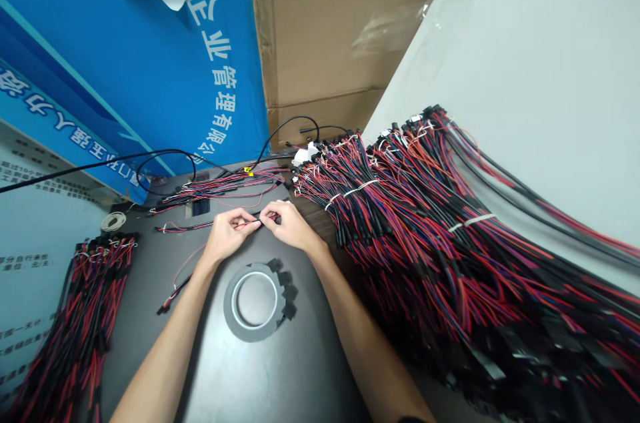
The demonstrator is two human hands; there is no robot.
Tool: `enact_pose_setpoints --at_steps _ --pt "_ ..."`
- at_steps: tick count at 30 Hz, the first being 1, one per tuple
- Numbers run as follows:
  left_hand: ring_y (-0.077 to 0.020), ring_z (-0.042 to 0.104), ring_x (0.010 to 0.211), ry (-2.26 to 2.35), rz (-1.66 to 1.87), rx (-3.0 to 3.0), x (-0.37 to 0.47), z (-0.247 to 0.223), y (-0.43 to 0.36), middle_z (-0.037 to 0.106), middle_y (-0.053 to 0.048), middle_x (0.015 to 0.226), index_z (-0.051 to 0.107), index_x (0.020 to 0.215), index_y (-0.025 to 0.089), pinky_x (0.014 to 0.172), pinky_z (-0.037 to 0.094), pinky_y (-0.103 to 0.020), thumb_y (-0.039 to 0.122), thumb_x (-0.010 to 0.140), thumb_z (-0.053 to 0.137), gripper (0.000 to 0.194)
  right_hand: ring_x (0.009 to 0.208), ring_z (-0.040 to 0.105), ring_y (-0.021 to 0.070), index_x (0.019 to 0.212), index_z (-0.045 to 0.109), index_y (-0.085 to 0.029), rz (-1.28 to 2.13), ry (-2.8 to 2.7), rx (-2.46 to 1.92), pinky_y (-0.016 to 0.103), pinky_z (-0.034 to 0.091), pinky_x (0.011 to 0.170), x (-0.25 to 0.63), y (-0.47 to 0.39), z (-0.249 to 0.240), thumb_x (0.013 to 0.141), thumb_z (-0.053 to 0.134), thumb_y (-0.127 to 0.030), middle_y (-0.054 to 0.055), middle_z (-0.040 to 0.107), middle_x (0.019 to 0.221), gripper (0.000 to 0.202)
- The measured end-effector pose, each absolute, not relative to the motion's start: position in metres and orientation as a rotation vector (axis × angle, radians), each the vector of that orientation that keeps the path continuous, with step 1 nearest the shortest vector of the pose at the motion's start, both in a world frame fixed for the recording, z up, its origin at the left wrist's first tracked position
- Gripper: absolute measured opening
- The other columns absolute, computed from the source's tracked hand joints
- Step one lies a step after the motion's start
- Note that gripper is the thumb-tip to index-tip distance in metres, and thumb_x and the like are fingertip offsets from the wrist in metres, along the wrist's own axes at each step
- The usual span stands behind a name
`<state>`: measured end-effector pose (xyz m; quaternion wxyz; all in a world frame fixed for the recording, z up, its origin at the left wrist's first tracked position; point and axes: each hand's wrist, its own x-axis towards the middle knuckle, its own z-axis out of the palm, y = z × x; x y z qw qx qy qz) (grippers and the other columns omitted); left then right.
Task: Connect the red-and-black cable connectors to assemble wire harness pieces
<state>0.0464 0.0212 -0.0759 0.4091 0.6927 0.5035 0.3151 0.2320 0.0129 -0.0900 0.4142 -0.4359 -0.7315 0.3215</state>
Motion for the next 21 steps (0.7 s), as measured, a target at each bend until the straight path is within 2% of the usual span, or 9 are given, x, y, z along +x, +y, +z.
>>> enact_pose_setpoints --at_steps 13,21 --pt "-0.0085 0.03 0.052 1.268 0.78 1.751 0.045 -0.074 0.023 0.04 0.002 0.052 0.064 0.071 0.011 0.053 0.024 -0.023 0.042 0.074 0.064 0.031 0.078 0.06 0.0154 0.084 0.067 -0.015 0.846 -1.813 -1.085 0.029 0.045 0.076 0.232 0.012 -0.09 0.088 0.057 -0.024 0.004 0.066 0.084 0.014" --pt "-0.0088 0.031 0.052 1.328 0.744 1.593 0.048 -0.066 0.021 0.042 0.003 0.051 0.066 0.078 0.009 0.053 0.025 -0.023 0.045 0.067 0.065 0.038 0.08 0.06 0.0162 0.085 0.067 -0.015 0.91 -1.766 -1.079 0.029 0.046 0.077 0.234 0.012 -0.089 0.088 0.058 -0.025 0.005 0.067 0.086 0.014"
